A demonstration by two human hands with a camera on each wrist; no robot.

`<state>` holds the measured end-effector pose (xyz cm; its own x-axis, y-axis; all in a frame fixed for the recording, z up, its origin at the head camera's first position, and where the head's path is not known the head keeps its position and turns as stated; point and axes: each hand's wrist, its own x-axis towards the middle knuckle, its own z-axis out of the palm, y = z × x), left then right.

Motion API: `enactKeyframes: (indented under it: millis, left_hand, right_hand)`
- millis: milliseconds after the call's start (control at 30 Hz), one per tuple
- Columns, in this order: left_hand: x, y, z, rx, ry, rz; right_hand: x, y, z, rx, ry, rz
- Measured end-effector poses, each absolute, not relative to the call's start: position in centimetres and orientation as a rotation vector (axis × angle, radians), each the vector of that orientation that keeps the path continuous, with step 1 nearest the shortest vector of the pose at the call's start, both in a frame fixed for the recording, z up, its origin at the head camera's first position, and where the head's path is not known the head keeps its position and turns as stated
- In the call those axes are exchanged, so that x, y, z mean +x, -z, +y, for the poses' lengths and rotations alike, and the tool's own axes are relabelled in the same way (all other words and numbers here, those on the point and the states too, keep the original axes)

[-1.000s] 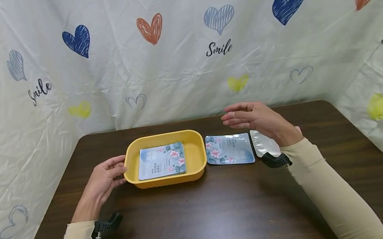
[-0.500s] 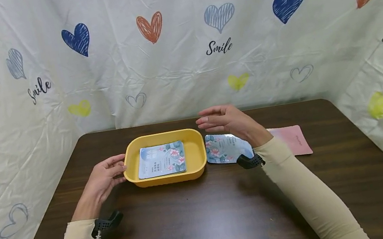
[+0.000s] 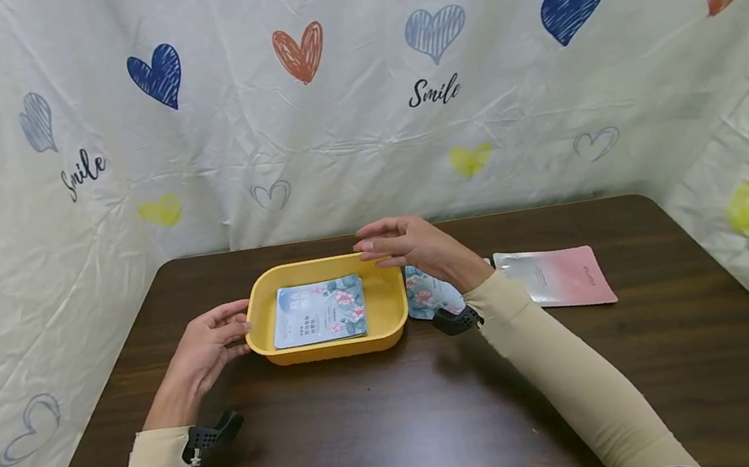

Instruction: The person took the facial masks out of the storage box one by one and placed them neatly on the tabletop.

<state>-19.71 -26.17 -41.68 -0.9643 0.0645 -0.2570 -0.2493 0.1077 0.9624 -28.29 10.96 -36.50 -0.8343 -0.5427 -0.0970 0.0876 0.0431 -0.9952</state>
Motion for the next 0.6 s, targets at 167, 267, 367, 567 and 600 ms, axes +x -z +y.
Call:
enactKeyframes:
  millis: [167,267,367,567,600]
  left_hand:
    - [-19.8,41.9,-26.1,-0.182,-1.957,2.147]
    - [-19.9,41.9,-26.1,-0.175,-1.960,2.140]
    - [-20.0,42.0,-26.0,-0.181,-1.965,2.131]
    - [-20.0,42.0,-26.2,-0.190,-1.971,2.129]
    - [-20.0,42.0,-26.2,-0.191,-1.970,2.130]
  right_hand:
    - [-28.5,36.9,9.5,-0.464,1.808,1.889]
    - [-28.7,37.2,8.7,-0.448,1.801,1.885]
    - [-28.9,37.7,8.0,-0.420,1.783,1.900]
    - [-29.2,38.5,6.5,-0.346,1.725,1.957]
    - [-29.2,38.6,6.2,-0.334,1.725,1.957]
